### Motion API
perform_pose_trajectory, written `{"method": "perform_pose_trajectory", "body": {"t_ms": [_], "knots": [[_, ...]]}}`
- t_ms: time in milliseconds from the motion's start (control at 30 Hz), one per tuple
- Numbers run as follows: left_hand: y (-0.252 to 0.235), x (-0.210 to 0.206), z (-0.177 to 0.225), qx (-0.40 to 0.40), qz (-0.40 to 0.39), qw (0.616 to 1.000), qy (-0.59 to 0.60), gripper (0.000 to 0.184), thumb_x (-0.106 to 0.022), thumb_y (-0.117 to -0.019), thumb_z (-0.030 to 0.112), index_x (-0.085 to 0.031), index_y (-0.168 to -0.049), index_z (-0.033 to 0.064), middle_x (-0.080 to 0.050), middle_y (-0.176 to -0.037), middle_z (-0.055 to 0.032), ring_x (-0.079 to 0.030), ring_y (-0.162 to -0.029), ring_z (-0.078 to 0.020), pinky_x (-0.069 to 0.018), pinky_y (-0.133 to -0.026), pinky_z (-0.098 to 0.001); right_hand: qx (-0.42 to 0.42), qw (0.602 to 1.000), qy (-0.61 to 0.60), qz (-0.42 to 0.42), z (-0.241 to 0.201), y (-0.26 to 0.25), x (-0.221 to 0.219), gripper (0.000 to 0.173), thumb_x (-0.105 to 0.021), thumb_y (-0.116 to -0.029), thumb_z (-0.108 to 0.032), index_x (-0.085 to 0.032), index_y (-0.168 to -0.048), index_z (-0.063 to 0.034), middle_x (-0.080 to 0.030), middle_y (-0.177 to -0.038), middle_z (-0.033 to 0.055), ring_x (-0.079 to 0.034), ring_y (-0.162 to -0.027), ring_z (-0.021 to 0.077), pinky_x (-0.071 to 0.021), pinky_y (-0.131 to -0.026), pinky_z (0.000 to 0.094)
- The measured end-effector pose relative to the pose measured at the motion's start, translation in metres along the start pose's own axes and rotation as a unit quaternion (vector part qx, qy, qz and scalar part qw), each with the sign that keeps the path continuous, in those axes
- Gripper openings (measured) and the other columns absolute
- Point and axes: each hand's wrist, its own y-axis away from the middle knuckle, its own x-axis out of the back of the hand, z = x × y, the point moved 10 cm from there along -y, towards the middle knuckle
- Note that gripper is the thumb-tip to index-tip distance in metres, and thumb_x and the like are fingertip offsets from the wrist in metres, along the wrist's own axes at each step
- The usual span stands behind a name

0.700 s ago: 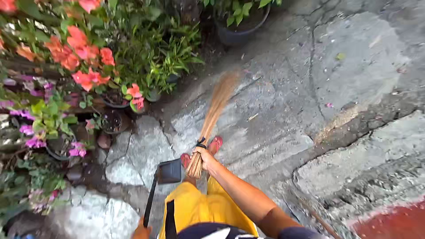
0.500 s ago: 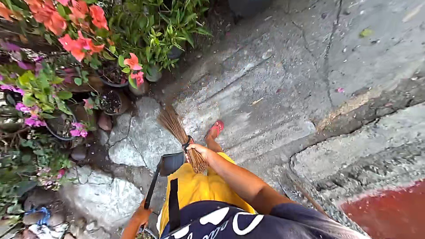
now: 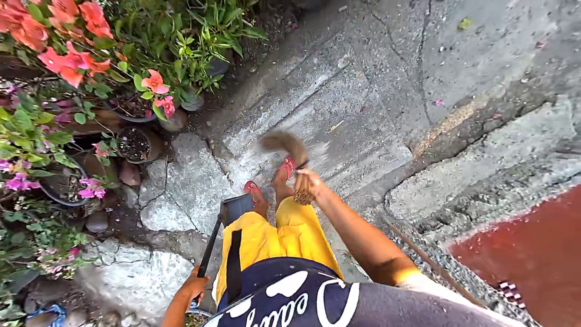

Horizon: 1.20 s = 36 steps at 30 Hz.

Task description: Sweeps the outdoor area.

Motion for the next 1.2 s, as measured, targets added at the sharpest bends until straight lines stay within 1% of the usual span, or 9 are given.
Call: {"method": "perform_pose_trajectory", "body": {"t_ms": [133,267,367,467,567,733,867,1000,1200], "knots": [[-0.004,0.007,0.017,-0.026,0.023,0.999,-0.001,0.073,-0.057,-0.1063,0.018,-0.013,-0.164,0.0206,-0.051,-0.079,-0.0088,-0.047,-0.049,-0.0128,-0.0446,-0.047,-0.0293,0.085,0.980,-0.031,0.179,0.005,0.005,0.065,0.041,-0.065,-0.0944,-0.022,-0.051,-0.126,0.0018,-0.063,-0.093,0.0182,-0.064,-0.074,0.0269,-0.0574,-0.067,0.0454],[-0.002,0.016,0.055,-0.046,0.042,0.998,-0.025,0.069,-0.055,-0.1074,0.019,-0.014,-0.163,0.0187,-0.052,-0.084,-0.0100,-0.047,-0.052,-0.0132,-0.0448,-0.049,-0.0303,-0.014,0.998,-0.041,0.047,0.055,0.058,0.020,0.013,-0.053,-0.0996,-0.016,-0.052,-0.105,-0.0038,-0.060,-0.075,0.0090,-0.062,-0.061,0.0184,-0.0575,-0.059,0.0353],[0.004,0.027,0.079,-0.052,0.046,0.996,-0.049,0.065,-0.053,-0.1089,0.021,-0.016,-0.162,0.0174,-0.051,-0.083,-0.0091,-0.047,-0.052,-0.0129,-0.0451,-0.050,-0.0294,-0.118,0.991,-0.005,-0.067,0.050,0.075,0.020,0.015,-0.043,-0.1042,-0.022,-0.050,-0.102,-0.0084,-0.058,-0.071,0.0060,-0.061,-0.056,0.0158,-0.0565,-0.054,0.0309],[0.009,0.044,0.094,-0.063,0.051,0.995,-0.053,0.066,-0.054,-0.1087,0.021,-0.015,-0.162,0.0191,-0.050,-0.082,-0.0087,-0.046,-0.051,-0.0126,-0.0442,-0.048,-0.0284,-0.089,0.995,0.048,0.010,0.013,0.047,0.066,0.014,-0.048,-0.1039,-0.022,-0.051,-0.107,-0.0084,-0.059,-0.071,0.0066,-0.062,-0.057,0.0160,-0.0566,-0.055,0.0306],[0.015,0.053,0.101,-0.071,0.058,0.995,-0.042,0.072,-0.054,-0.1086,0.021,-0.008,-0.165,0.0214,-0.050,-0.084,-0.0093,-0.045,-0.049,-0.0126,-0.0432,-0.046,-0.0280,-0.003,0.994,-0.034,0.105,0.012,0.039,0.080,0.023,-0.055,-0.1005,-0.020,-0.050,-0.116,-0.0040,-0.059,-0.077,0.0103,-0.062,-0.060,0.0194,-0.0571,-0.057,0.0353],[0.017,0.053,0.104,-0.063,0.063,0.996,-0.030,0.073,-0.054,-0.1084,0.022,-0.007,-0.164,0.0221,-0.049,-0.084,-0.0090,-0.045,-0.050,-0.0126,-0.0433,-0.046,-0.0281,-0.081,0.989,-0.111,-0.051,0.088,0.091,-0.009,0.013,-0.046,-0.1021,-0.020,-0.050,-0.097,-0.0087,-0.057,-0.068,0.0054,-0.060,-0.057,0.0163,-0.0559,-0.055,0.0329],[0.013,0.055,0.098,-0.050,0.066,0.996,-0.042,0.070,-0.053,-0.1087,0.021,-0.009,-0.164,0.0198,-0.049,-0.085,-0.0091,-0.046,-0.051,-0.0128,-0.0440,-0.047,-0.0282,-0.184,0.968,0.003,-0.168,0.102,0.076,-0.030,0.022,-0.041,-0.1059,-0.026,-0.052,-0.099,-0.0082,-0.060,-0.072,0.0051,-0.062,-0.057,0.0142,-0.0565,-0.054,0.0285],[0.020,0.070,0.093,-0.044,0.069,0.994,-0.067,0.064,-0.054,-0.1086,0.020,-0.018,-0.162,0.0174,-0.050,-0.084,-0.0091,-0.046,-0.050,-0.0122,-0.0432,-0.047,-0.0273,-0.148,0.985,-0.017,-0.090,0.093,0.040,-0.023,0.011,-0.050,-0.1020,-0.020,-0.050,-0.103,-0.0086,-0.057,-0.070,0.0071,-0.061,-0.056,0.0167,-0.0563,-0.053,0.0311],[0.029,0.076,0.091,-0.031,0.047,0.995,-0.079,0.057,-0.050,-0.1102,0.022,-0.022,-0.159,0.0138,-0.048,-0.077,-0.0054,-0.047,-0.049,-0.0111,-0.0447,-0.047,-0.0265,-0.108,0.987,-0.102,-0.067,0.073,0.103,-0.032,0.008,-0.050,-0.0999,-0.017,-0.049,-0.100,-0.0089,-0.056,-0.070,0.0066,-0.059,-0.057,0.0166,-0.0555,-0.054,0.0319]]}}
